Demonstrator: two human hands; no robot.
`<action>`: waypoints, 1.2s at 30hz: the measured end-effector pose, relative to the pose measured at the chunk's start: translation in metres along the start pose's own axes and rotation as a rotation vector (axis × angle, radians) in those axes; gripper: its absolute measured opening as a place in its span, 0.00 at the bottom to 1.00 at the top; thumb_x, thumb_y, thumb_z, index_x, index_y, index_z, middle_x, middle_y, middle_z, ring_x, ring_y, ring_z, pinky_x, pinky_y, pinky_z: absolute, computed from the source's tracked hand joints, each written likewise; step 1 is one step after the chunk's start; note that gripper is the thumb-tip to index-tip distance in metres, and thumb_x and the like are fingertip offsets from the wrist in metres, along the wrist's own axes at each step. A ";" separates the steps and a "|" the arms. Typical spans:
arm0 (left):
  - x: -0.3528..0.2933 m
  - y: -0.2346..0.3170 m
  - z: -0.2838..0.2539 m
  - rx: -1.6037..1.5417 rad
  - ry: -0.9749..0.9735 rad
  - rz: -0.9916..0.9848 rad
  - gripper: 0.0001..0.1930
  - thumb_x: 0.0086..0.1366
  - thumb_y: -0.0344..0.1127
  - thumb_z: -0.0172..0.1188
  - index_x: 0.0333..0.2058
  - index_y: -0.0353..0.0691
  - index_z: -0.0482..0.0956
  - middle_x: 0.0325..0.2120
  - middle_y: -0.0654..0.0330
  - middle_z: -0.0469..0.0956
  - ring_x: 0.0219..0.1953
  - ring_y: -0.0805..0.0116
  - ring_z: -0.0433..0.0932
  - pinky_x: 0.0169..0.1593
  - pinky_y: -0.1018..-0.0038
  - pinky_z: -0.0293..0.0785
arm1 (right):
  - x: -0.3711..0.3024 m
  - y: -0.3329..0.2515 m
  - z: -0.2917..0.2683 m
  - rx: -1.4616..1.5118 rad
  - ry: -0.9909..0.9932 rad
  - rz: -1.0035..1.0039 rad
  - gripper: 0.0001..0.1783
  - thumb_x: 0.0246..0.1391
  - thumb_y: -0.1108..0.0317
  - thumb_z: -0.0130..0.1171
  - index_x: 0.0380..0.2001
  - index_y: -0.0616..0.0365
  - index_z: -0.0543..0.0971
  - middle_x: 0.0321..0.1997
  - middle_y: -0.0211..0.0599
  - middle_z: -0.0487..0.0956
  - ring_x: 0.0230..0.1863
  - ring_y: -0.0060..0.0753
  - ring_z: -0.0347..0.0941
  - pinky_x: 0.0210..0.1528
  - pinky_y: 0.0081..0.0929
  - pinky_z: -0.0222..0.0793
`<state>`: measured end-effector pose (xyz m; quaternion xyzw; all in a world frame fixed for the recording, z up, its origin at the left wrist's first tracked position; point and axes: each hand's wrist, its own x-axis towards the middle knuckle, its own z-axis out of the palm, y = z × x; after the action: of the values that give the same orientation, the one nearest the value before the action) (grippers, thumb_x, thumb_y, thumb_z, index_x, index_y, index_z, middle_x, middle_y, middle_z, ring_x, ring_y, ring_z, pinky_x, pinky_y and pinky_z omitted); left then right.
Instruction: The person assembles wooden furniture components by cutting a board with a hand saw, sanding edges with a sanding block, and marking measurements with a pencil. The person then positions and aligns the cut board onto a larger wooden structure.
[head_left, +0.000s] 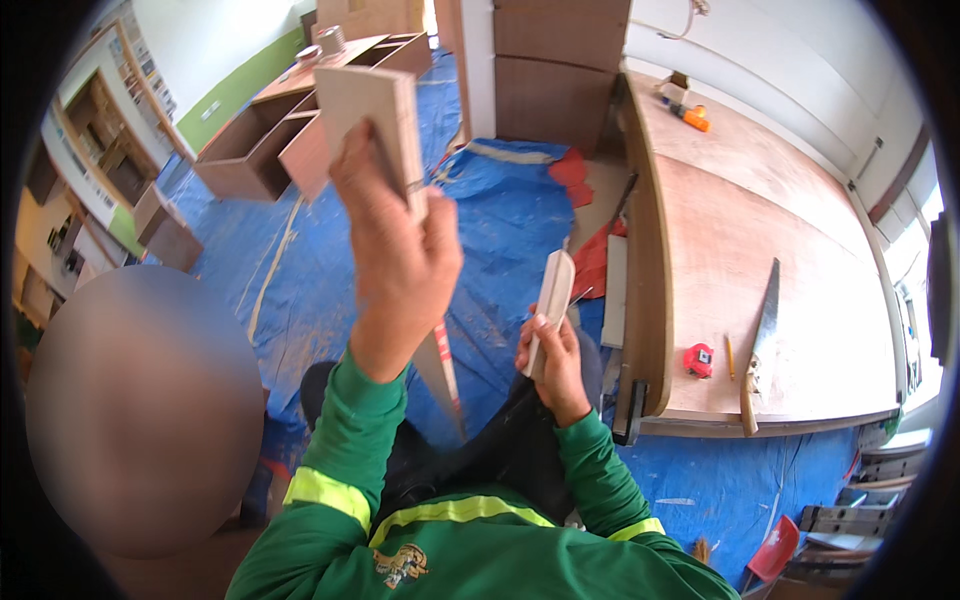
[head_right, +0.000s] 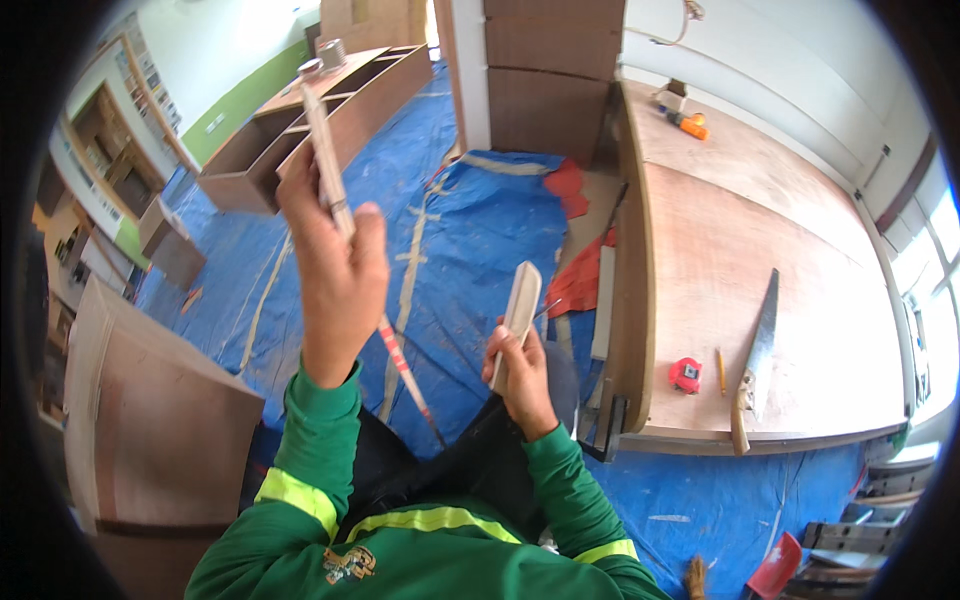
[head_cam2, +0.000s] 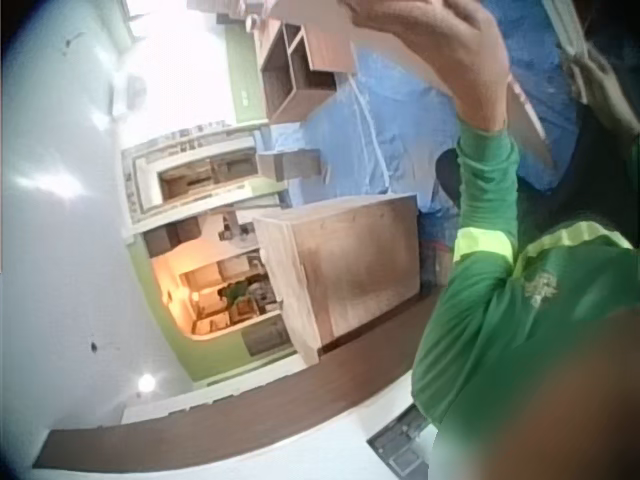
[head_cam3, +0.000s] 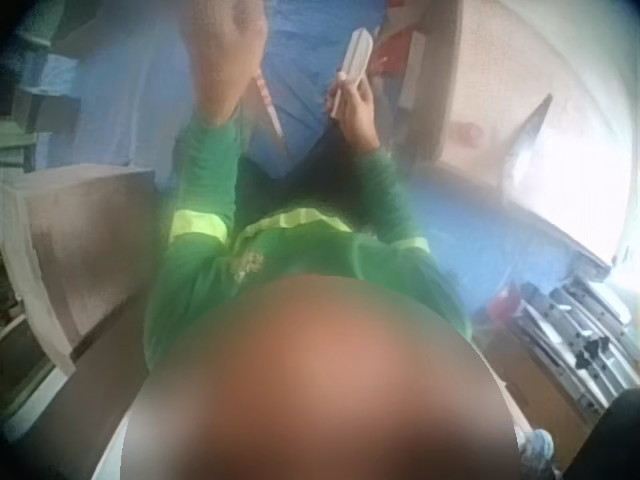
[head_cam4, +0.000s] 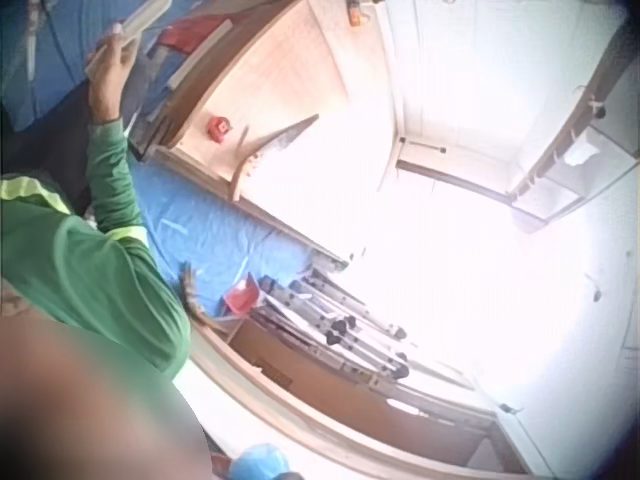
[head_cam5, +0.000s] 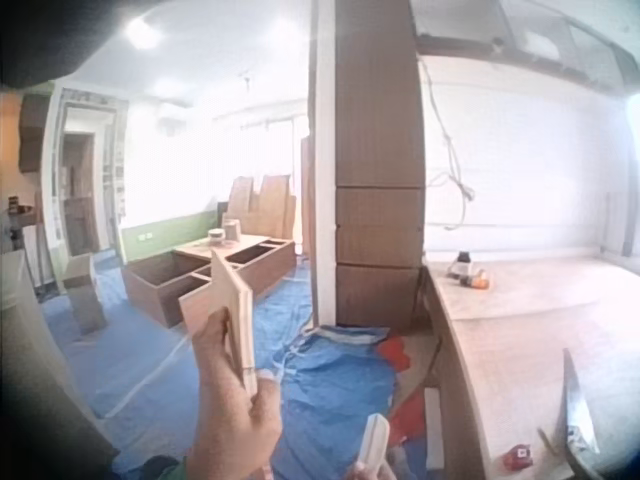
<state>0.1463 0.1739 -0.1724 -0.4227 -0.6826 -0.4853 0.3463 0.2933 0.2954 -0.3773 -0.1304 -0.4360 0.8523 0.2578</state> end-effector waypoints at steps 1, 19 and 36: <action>0.000 0.002 -0.003 0.015 -0.004 -0.005 0.39 0.66 0.21 0.55 0.73 0.23 0.50 0.65 0.30 0.60 0.69 0.30 0.64 0.72 0.47 0.62 | -0.002 -0.001 0.002 0.003 0.010 0.013 0.23 0.75 0.58 0.58 0.61 0.64 0.68 0.32 0.31 0.75 0.24 0.24 0.73 0.26 0.24 0.70; -0.008 0.005 -0.023 0.100 -0.048 -0.103 0.40 0.67 0.20 0.52 0.76 0.28 0.47 0.69 0.36 0.56 0.73 0.39 0.62 0.76 0.50 0.58 | 0.000 -0.005 -0.003 0.023 -0.026 0.073 0.24 0.75 0.56 0.59 0.61 0.63 0.68 0.33 0.32 0.74 0.25 0.25 0.74 0.28 0.25 0.71; -0.010 0.004 -0.037 0.133 0.003 -0.070 0.39 0.68 0.21 0.52 0.75 0.29 0.46 0.68 0.34 0.56 0.72 0.37 0.63 0.73 0.48 0.64 | 0.001 -0.002 0.005 -0.008 -0.034 0.090 0.25 0.74 0.54 0.60 0.59 0.62 0.69 0.32 0.30 0.74 0.24 0.24 0.73 0.26 0.24 0.70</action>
<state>0.1566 0.1372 -0.1694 -0.3741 -0.7272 -0.4511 0.3574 0.2910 0.2933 -0.3725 -0.1364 -0.4373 0.8634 0.2114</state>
